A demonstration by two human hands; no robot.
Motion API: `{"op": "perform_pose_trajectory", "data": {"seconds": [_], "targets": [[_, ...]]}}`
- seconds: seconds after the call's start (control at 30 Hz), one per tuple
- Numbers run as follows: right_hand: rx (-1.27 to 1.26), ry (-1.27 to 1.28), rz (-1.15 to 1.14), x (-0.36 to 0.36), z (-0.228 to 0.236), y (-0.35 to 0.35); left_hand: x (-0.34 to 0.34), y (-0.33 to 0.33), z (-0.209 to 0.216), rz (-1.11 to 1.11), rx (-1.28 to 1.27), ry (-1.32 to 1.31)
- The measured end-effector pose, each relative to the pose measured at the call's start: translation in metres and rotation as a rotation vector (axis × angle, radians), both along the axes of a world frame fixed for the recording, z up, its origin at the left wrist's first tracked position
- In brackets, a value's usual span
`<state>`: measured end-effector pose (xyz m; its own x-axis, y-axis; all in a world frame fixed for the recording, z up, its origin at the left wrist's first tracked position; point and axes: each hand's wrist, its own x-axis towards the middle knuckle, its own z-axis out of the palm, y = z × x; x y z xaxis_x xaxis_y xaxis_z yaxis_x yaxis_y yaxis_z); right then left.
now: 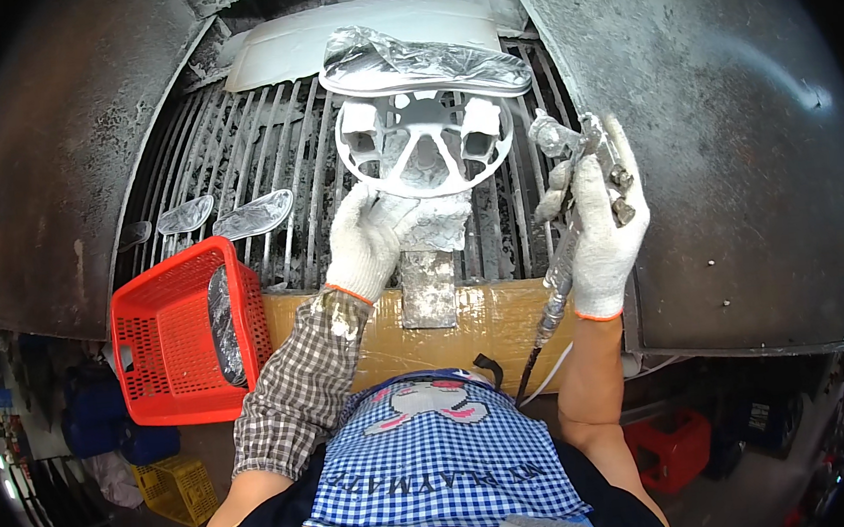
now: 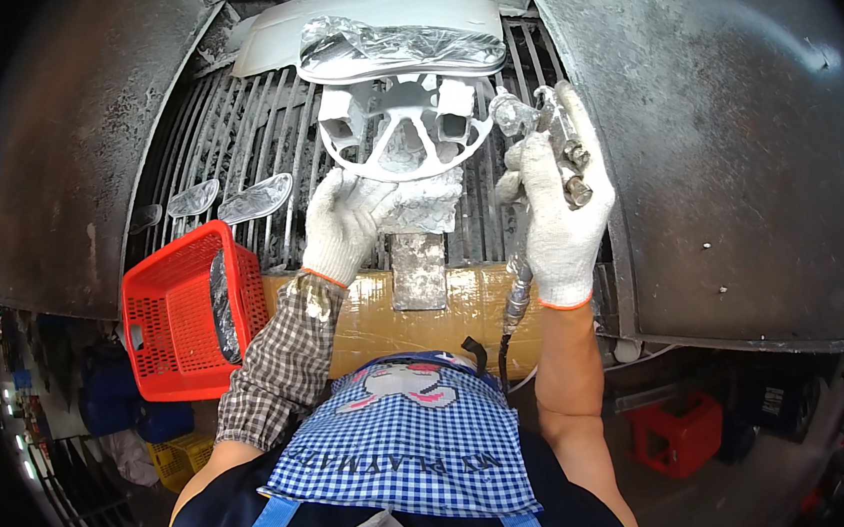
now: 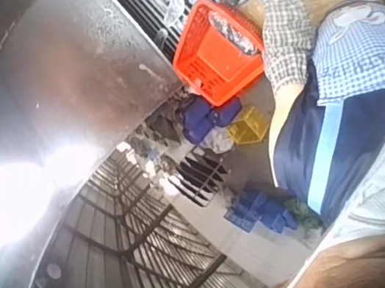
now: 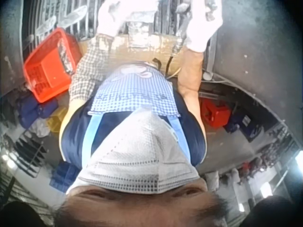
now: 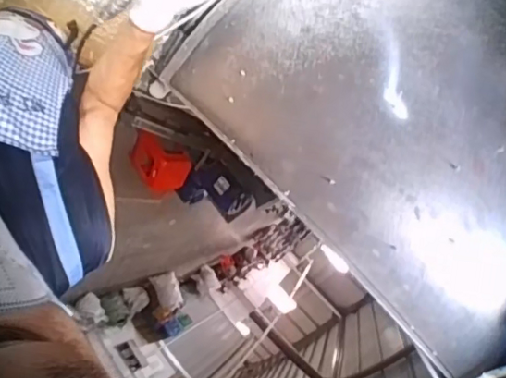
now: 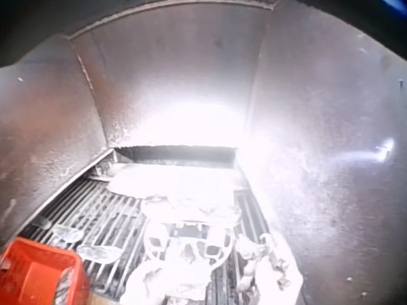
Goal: The person spray paints several small plastic parts white using a spray gun. They pick up each part from a red basket, coat it with white paint, and place it on a metal grate to dry. The process is repeated for multiple items throughout the clip.
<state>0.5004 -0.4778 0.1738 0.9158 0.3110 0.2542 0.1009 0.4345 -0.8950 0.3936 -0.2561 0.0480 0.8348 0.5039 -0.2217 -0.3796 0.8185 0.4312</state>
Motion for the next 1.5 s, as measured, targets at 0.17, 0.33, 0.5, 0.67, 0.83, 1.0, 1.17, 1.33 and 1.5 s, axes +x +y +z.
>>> {"op": "perform_pose_trajectory", "data": {"seconds": [0.17, 0.33, 0.5, 0.67, 0.83, 1.0, 1.17, 1.33, 1.5], "targets": [[-0.073, -0.056, -0.088, 0.002, -0.001, -0.015, -0.005, 0.008, -0.007, -0.018, 0.01, -0.046], [-0.048, -0.041, -0.127, -0.014, 0.004, -0.026, -0.006, 0.026, -0.021, 0.037, 0.021, 0.022], [-0.072, -0.047, 0.003, -0.029, 0.006, -0.032, -0.014, 0.037, -0.028, 0.072, 0.011, 0.036], [-0.041, -0.005, -0.026, -0.023, 0.004, -0.035, -0.016, 0.048, -0.024, 0.084, 0.011, 0.024], [-0.092, -0.04, -0.159, -0.021, 0.005, -0.044, -0.014, 0.055, -0.021, 0.121, 0.065, -0.001], [-0.031, 0.049, 0.033, -0.033, 0.008, -0.058, -0.012, 0.041, -0.025, 0.09, 0.134, -0.031], [-0.014, 0.06, 0.005, -0.035, 0.013, -0.056, -0.003, -0.007, -0.03, -0.024, 0.049, 0.098], [-0.02, 0.072, -0.016, -0.039, 0.019, -0.054, 0.004, -0.018, -0.023, -0.044, -0.032, 0.011], [-0.051, 0.052, 0.06, -0.036, 0.019, -0.057, -0.003, -0.003, -0.02, -0.043, -0.008, 0.037]]}}
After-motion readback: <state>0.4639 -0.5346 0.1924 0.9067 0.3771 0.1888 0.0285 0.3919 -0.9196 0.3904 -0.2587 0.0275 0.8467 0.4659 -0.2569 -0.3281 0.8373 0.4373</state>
